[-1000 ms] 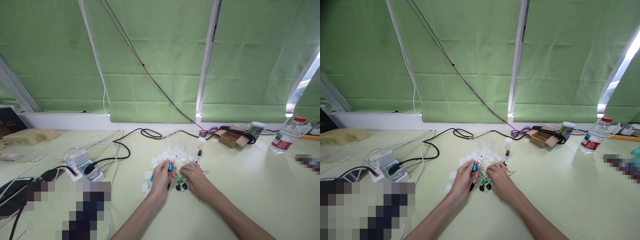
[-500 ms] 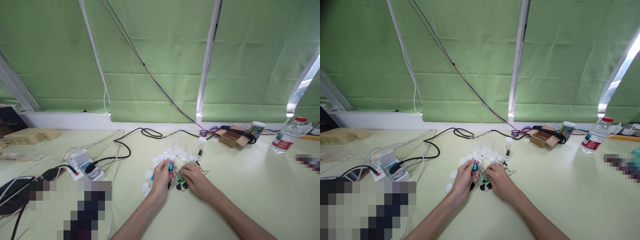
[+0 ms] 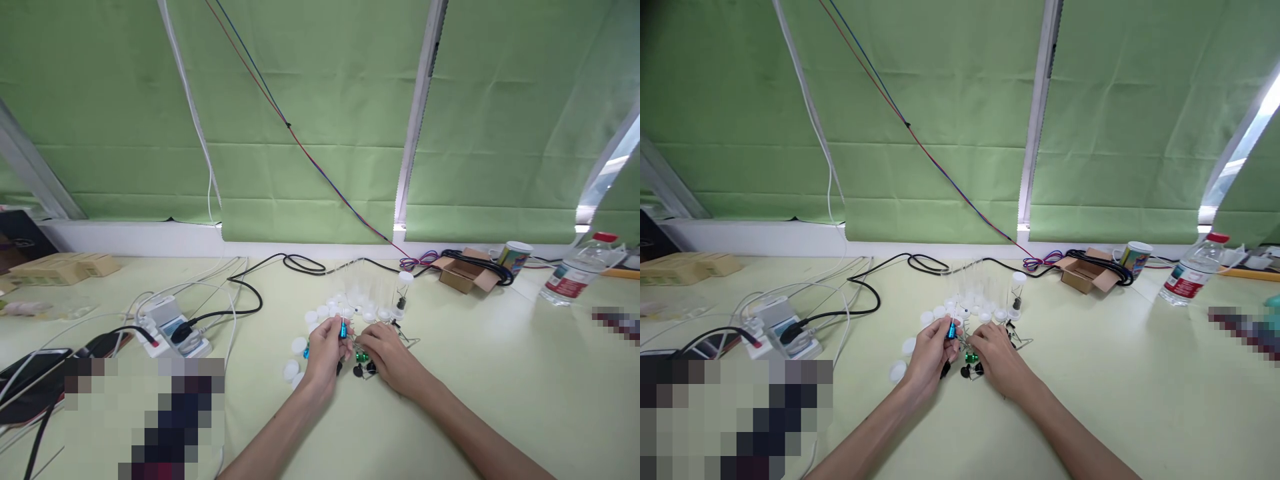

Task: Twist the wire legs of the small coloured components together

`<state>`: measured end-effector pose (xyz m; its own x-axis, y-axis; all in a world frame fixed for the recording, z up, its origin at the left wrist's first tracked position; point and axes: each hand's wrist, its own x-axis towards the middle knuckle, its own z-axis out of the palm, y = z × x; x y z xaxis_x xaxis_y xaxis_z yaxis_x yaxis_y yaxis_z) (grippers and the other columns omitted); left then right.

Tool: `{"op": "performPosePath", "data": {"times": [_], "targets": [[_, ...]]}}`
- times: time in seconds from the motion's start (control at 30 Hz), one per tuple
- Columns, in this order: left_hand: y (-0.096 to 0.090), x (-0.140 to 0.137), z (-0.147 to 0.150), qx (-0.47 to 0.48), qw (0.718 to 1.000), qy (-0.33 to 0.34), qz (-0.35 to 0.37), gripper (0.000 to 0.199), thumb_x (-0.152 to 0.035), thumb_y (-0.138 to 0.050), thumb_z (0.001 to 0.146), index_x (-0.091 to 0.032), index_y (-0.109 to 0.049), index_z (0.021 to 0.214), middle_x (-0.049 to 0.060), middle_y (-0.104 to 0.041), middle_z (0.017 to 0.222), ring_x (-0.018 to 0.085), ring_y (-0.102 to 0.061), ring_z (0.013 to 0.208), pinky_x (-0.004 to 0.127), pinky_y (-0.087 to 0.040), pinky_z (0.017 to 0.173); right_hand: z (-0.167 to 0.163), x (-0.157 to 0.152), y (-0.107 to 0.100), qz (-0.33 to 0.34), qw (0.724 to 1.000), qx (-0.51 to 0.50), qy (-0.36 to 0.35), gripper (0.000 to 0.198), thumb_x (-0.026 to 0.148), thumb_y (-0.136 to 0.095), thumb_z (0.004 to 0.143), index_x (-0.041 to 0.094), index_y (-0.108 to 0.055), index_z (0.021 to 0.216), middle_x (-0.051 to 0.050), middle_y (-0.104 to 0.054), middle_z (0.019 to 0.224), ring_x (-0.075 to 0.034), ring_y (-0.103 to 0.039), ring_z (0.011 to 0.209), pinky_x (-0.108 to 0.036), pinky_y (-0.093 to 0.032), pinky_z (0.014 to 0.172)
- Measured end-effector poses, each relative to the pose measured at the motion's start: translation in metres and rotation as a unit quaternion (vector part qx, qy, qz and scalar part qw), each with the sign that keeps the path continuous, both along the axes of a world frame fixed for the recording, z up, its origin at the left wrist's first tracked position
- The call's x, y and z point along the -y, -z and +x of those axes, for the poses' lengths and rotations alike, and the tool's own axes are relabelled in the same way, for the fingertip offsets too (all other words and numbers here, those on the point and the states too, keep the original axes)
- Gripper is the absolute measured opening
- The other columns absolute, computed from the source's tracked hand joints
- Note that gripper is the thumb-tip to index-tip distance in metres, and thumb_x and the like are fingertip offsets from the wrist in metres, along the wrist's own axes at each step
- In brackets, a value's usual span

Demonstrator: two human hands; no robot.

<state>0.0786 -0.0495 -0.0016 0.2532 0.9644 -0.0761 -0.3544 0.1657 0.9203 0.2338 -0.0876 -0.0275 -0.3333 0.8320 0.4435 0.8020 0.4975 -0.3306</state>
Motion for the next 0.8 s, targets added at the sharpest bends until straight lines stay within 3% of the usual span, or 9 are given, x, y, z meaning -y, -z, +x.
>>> {"op": "performPosePath", "data": {"times": [0.27,0.8], "targets": [[-0.001,0.002,0.001,-0.009,1.0,0.0,0.011,0.037,-0.052,-0.066,0.075,-0.015,-0.058,0.074,0.001,-0.058,0.068,0.007,-0.047,0.047,0.022,-0.035,0.044,-0.004,-0.011,0.001,0.001,1.0,0.0,0.008,0.019,0.009,-0.048,0.095,0.018,-0.064,0.089,-0.006,-0.059,0.089,-0.02,-0.052,0.085,-0.032,-0.04,0.076],[0.006,-0.001,0.001,-0.042,0.999,0.002,0.017,0.036,-0.052,-0.063,0.078,-0.016,-0.058,0.077,0.0,-0.057,0.069,0.008,-0.047,0.048,0.022,-0.035,0.045,-0.009,-0.02,0.005,0.015,1.0,0.001,-0.002,0.019,0.004,-0.051,0.092,0.016,-0.063,0.084,-0.006,-0.059,0.084,-0.02,-0.053,0.08,-0.03,-0.041,0.072]]}}
